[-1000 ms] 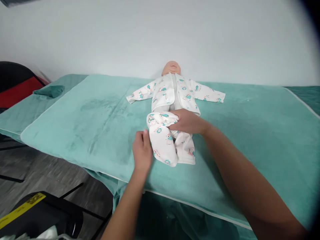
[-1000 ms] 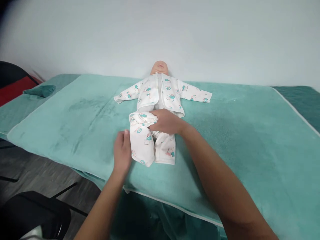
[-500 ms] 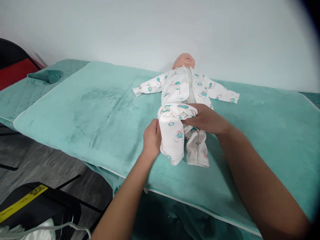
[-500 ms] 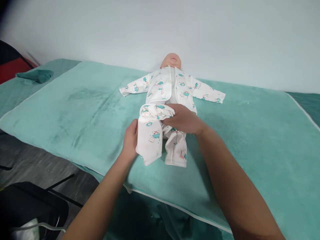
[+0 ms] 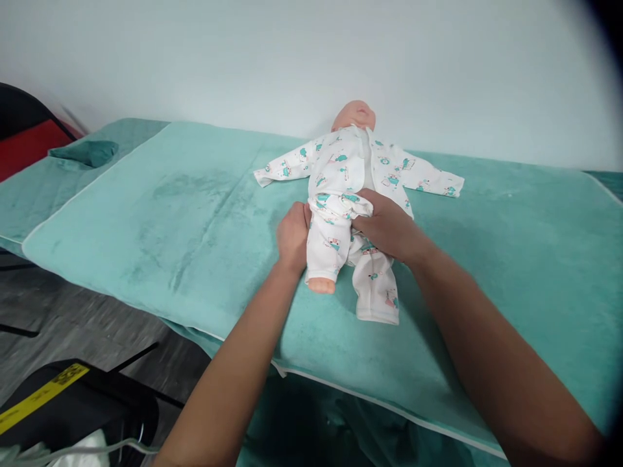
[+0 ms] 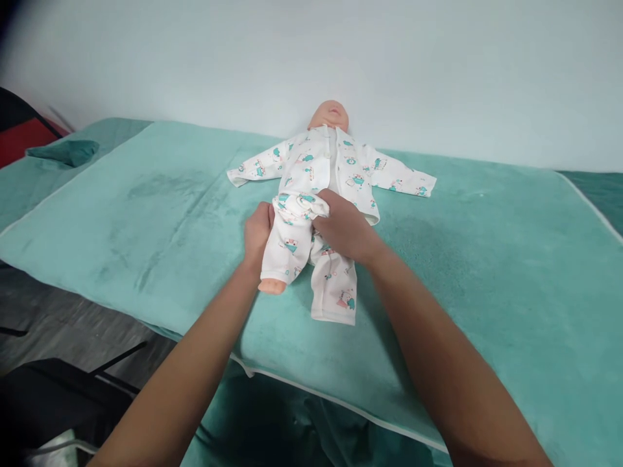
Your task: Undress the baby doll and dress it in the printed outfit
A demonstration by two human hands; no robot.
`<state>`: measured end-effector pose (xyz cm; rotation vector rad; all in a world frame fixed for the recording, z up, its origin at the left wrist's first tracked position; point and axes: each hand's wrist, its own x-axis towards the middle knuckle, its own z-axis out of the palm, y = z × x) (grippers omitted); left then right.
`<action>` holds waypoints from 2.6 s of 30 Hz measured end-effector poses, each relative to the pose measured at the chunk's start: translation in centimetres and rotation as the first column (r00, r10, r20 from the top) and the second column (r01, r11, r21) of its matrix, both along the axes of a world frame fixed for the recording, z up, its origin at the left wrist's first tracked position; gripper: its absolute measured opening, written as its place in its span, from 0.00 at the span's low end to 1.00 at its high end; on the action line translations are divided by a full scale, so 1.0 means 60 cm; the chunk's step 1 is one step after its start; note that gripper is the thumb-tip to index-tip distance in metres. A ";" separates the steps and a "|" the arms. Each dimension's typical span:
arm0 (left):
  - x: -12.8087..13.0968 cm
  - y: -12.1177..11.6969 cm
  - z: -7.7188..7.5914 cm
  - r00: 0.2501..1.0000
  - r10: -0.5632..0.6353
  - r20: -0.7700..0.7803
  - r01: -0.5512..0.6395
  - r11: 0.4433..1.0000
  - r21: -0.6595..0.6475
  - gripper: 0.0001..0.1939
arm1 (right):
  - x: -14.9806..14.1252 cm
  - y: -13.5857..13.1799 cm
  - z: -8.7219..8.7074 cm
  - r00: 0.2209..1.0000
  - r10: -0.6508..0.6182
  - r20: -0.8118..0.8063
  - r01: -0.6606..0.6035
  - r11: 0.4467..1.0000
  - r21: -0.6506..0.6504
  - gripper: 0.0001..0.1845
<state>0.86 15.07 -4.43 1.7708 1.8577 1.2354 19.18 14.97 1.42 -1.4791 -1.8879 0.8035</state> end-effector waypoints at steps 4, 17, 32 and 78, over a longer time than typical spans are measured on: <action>-0.004 0.016 -0.003 0.998 0.010 0.064 -0.013 0.999 0.052 0.15 | -0.006 -0.006 0.007 0.999 0.025 -0.045 -0.022 0.998 0.065 0.16; -0.022 0.044 0.035 0.634 -0.291 0.717 0.242 0.955 0.174 0.20 | 0.056 0.016 -0.002 0.967 -0.252 -0.020 0.234 0.862 0.450 0.15; 0.050 0.063 0.121 0.994 0.014 -0.110 -0.003 0.995 0.099 0.11 | 0.070 0.045 0.000 0.965 -0.259 -0.045 0.261 0.924 0.279 0.12; -0.054 0.021 0.003 0.950 -0.198 -0.241 0.213 0.976 0.037 0.25 | 0.127 -0.014 -0.017 0.990 0.139 -0.023 -0.135 0.981 0.141 0.05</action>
